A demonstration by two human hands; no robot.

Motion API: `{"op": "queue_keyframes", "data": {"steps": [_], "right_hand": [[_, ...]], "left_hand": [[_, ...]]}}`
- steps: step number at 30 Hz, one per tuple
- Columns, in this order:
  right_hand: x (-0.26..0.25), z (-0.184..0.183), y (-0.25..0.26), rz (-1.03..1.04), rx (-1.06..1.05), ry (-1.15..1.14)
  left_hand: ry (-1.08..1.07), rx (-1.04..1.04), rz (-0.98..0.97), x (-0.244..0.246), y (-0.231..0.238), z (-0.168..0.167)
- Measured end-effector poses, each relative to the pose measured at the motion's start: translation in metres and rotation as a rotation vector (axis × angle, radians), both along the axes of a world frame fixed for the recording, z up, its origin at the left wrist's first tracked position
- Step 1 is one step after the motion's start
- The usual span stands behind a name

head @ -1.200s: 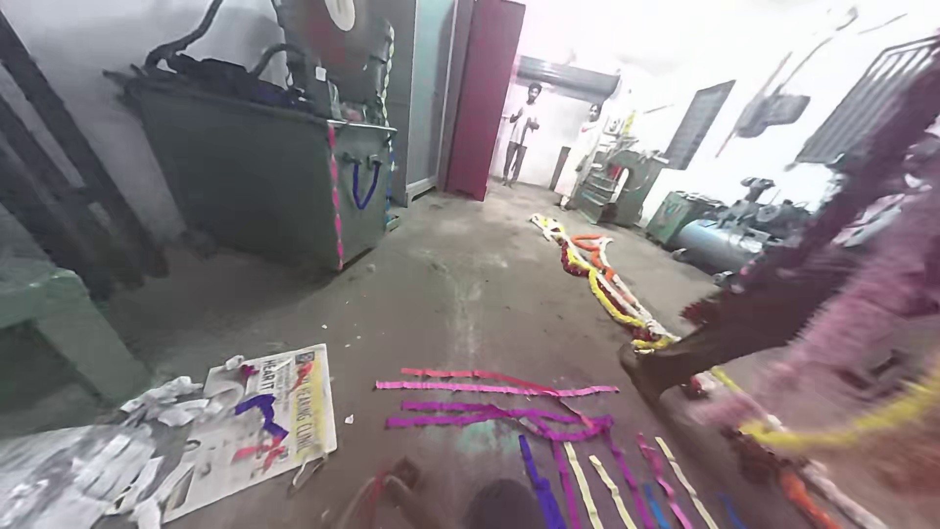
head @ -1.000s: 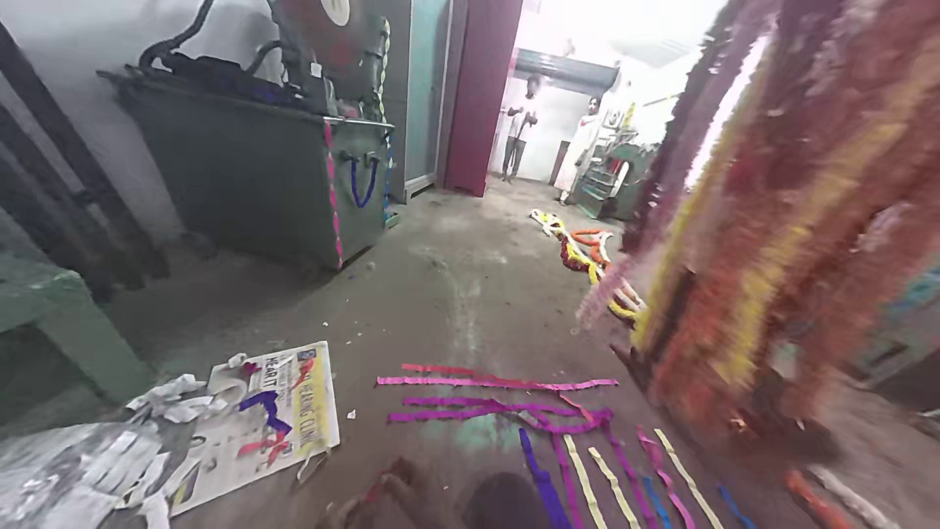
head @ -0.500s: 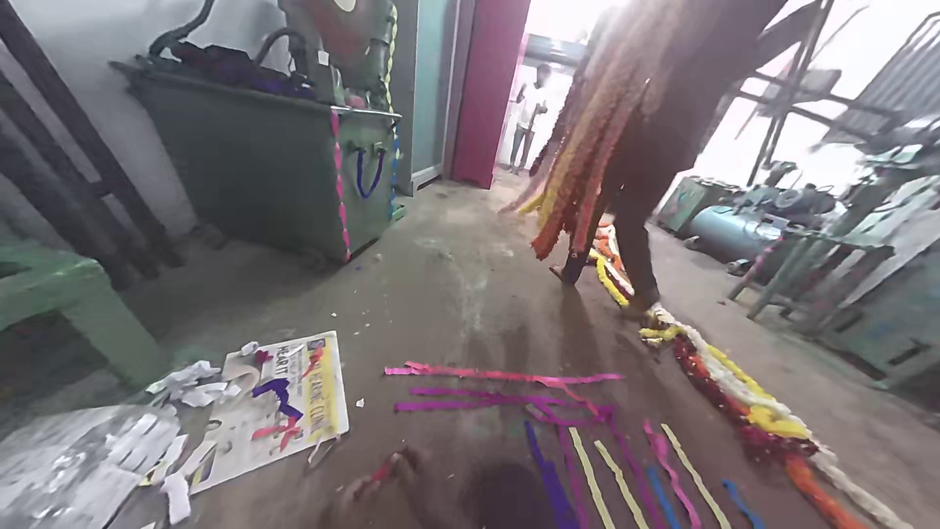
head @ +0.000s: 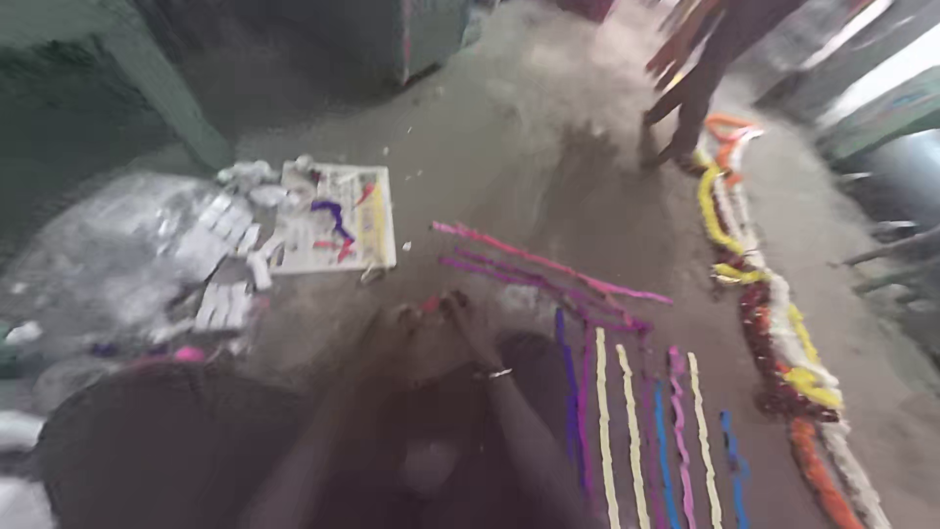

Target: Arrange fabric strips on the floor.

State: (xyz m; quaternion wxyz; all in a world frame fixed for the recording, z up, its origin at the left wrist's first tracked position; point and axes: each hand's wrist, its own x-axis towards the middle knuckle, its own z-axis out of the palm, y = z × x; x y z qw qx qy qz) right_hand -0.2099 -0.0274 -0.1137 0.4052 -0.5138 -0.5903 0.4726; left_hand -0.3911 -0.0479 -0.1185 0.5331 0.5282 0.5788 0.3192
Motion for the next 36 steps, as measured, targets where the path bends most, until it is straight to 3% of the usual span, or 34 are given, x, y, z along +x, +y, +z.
{"op": "queue_keyframes", "data": {"steps": [2, 4, 6, 7, 11, 16, 23, 26, 32, 36], "right_hand": [[-0.007, 0.027, -0.012, -0.016, -0.075, -0.064], [-0.001, 0.004, -0.01, 0.023, 0.259, -0.059], [-0.011, 0.048, -0.024, -0.008, -0.033, -0.195], [-0.012, 0.049, -0.022, -0.02, -0.094, -0.198], [0.007, -0.03, 0.021, 0.051, 0.08, -0.042], [0.004, -0.028, 0.013, 0.088, 0.079, -0.066], [0.008, -0.018, 0.004, 0.058, 0.146, 0.031], [0.003, -0.014, 0.006, 0.082, 0.221, 0.093], [0.007, -0.015, -0.003, 0.102, 0.162, 0.128], [0.009, -0.017, -0.002, 0.048, 0.104, 0.146]], "left_hand": [[-0.061, -0.046, -0.028, -0.004, 0.006, -0.014], [-0.088, -0.029, -0.057, -0.007, 0.009, -0.018], [-0.085, 0.013, -0.068, -0.009, 0.007, -0.027], [-0.088, 0.033, -0.064, -0.01, 0.006, -0.031], [0.037, 0.186, -0.064, -0.011, 0.003, -0.036], [0.129, 0.252, -0.051, -0.008, 0.005, -0.029], [0.464, 0.479, 0.141, -0.005, 0.001, -0.028], [0.458, 0.569, 0.221, -0.005, -0.001, -0.026], [0.417, 0.686, 0.228, -0.009, -0.001, -0.023], [0.255, 0.549, 0.102, -0.011, 0.001, -0.02]]}}
